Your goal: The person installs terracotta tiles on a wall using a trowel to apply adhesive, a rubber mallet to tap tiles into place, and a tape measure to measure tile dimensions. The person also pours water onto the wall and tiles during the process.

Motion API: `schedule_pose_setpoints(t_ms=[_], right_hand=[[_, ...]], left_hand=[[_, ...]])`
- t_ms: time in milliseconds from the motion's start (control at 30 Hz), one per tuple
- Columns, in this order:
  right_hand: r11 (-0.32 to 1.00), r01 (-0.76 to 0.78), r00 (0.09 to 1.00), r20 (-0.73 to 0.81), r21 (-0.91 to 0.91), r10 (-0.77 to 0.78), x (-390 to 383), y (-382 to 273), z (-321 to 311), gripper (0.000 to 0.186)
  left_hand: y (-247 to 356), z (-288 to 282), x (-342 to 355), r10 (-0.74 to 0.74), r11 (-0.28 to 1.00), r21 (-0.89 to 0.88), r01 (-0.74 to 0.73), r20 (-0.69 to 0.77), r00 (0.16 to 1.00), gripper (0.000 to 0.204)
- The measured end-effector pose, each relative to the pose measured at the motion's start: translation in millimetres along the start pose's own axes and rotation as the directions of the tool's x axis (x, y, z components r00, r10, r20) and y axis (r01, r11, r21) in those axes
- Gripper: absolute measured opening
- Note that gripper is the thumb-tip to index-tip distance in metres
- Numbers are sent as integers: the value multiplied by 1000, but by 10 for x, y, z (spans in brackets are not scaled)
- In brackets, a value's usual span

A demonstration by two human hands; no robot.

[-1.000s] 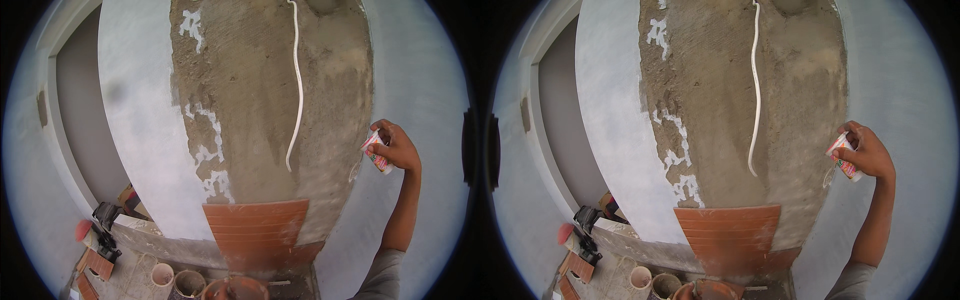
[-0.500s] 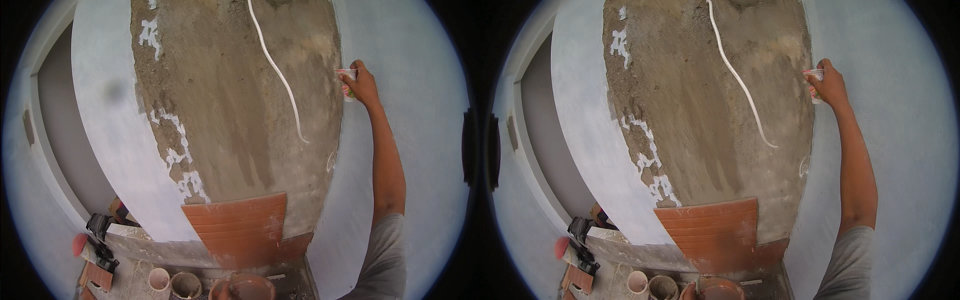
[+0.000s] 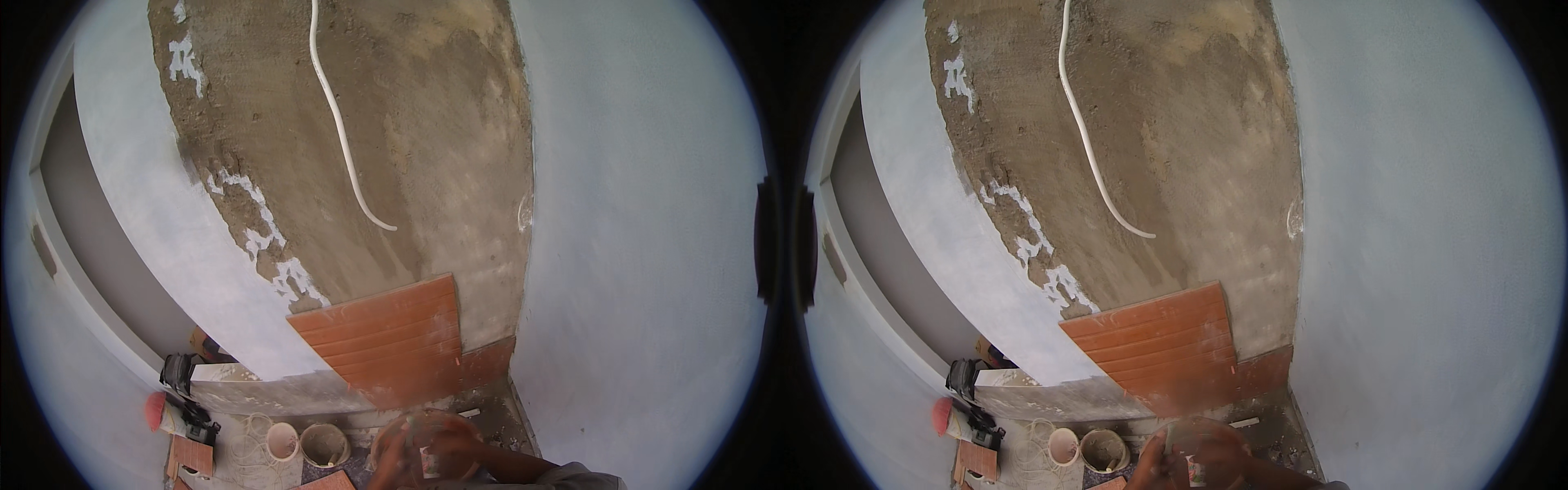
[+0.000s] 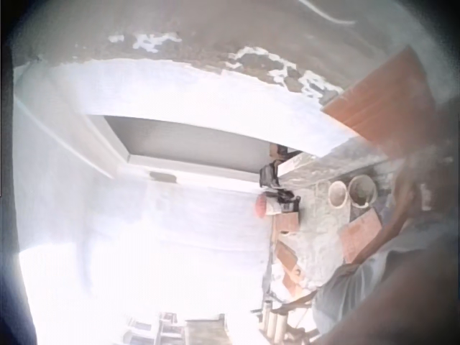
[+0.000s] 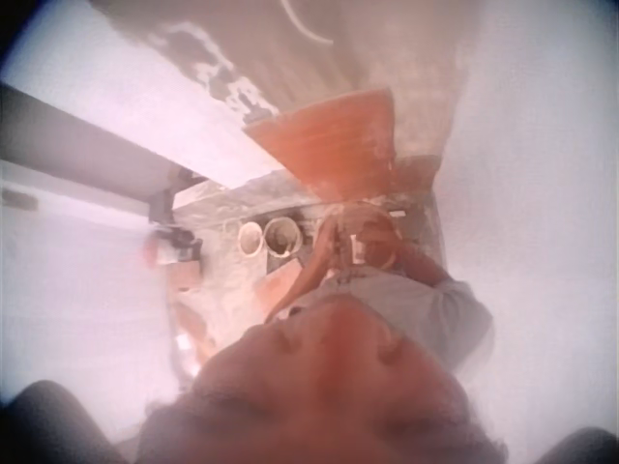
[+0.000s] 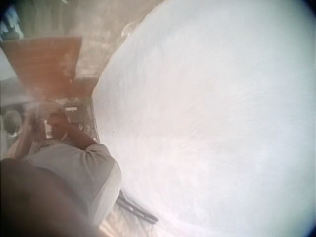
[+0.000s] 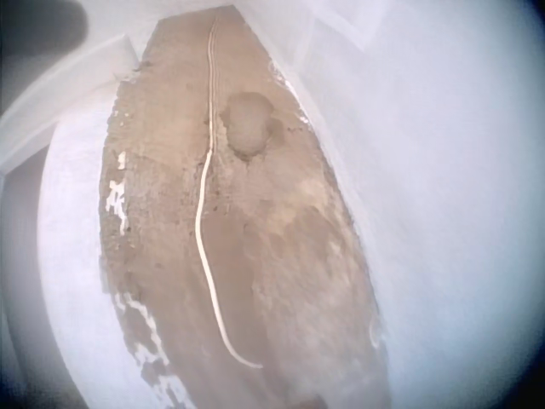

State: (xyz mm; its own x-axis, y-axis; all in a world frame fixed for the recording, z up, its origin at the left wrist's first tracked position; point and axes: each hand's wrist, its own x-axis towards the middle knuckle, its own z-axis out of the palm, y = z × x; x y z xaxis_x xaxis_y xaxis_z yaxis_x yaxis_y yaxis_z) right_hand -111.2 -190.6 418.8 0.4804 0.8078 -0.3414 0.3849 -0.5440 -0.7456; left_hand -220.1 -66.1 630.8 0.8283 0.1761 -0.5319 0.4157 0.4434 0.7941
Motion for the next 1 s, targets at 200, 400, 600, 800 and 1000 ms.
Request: schedule_pose_setpoints(t_ms=[200, 400, 600, 800, 1000], right_hand=[[997, 68, 996, -54, -22, -69, 95, -58, 144, 43], [996, 87, 981, -173, -25, -90, -66, -52, -70, 49], [984, 81, 900, -413, -159, -141, -655, -155, -946, 55], [915, -125, 114, -922, -384, -371, -1735, -3335, -5065, 48], [895, -267, 308, -912, -357, -272, -2319, -5655, -6457, 40]], left_hand=[[-107, 56, 22, 36, 999, -17, -37, -86, 996, 45], [-206, -25, 224, 79, 997, 10, -79, -85, 993, 44], [-140, -90, 303, 78, 997, 1, -78, -53, 996, 42], [-111, -457, 151, 90, 996, -11, -93, -148, 985, 41], [-77, -518, 137, 104, 994, 33, -103, -49, 993, 40]])
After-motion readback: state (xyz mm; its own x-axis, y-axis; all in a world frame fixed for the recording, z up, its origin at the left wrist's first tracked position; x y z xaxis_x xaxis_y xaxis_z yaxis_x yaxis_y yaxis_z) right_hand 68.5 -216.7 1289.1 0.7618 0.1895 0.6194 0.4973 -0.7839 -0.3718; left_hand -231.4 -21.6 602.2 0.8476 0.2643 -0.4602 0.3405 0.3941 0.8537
